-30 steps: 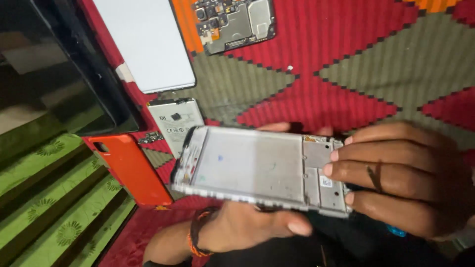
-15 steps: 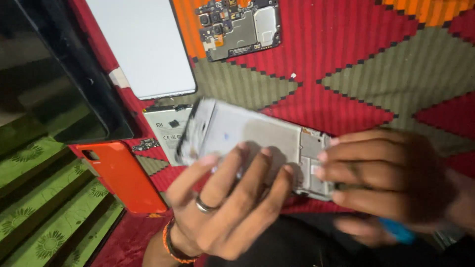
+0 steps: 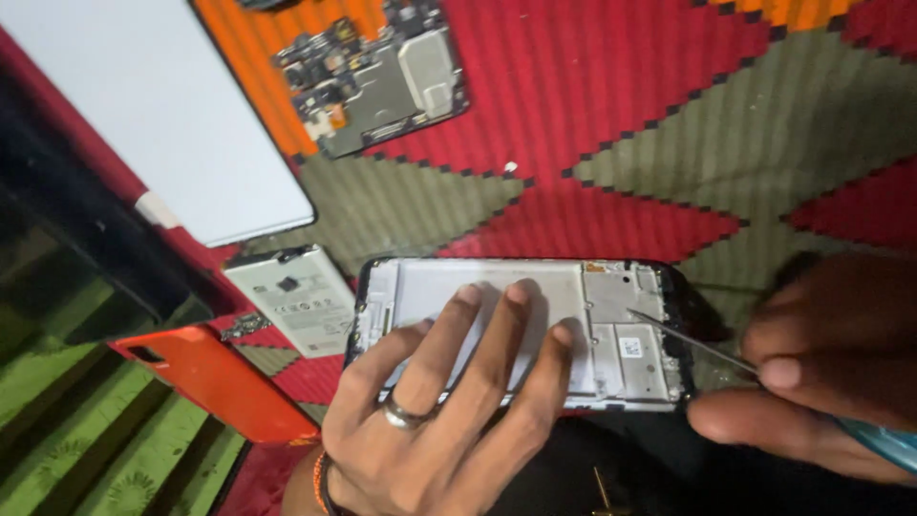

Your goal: The person disassembles a mobile phone to clean the internal chassis and remove modular components.

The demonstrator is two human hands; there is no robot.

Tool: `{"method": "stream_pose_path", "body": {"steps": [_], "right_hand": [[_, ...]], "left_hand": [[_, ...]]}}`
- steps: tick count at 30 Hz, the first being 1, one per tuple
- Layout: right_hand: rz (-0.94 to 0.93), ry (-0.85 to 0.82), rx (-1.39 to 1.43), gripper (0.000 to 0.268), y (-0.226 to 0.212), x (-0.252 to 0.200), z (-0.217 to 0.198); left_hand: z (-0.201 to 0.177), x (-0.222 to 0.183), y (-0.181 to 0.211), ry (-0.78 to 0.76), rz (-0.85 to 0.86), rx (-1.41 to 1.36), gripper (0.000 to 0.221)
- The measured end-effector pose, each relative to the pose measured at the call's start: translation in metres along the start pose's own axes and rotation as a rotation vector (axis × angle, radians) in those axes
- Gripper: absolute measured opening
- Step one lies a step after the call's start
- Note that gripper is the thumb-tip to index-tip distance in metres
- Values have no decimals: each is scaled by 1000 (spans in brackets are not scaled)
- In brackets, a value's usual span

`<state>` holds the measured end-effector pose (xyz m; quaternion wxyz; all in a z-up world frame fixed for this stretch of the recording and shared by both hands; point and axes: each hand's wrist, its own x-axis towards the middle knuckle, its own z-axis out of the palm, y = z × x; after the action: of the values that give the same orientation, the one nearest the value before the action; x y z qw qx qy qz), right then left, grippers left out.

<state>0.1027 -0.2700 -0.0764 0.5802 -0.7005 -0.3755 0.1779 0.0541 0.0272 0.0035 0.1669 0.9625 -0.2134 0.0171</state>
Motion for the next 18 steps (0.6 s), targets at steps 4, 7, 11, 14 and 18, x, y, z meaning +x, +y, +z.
{"method": "stream_pose_path", "body": {"steps": [4,7,11,14,18], "right_hand": [[63,29,-10,43,3,-3,-5],[182,134,58,38,7,1,-8],[240,108,30,28,12,6,-15],[219,97,46,26,21,10,-14],[240,102,46,26,19,-3,-6]], "left_hand": [[7,10,11,-61,-6,86,11],[6,9,23,-178,-58,164,18],[5,14,30,-282,-124,181,22],[16,24,25,-240,-79,187,14],[18,35,22,-262,-91,159,13]]}}
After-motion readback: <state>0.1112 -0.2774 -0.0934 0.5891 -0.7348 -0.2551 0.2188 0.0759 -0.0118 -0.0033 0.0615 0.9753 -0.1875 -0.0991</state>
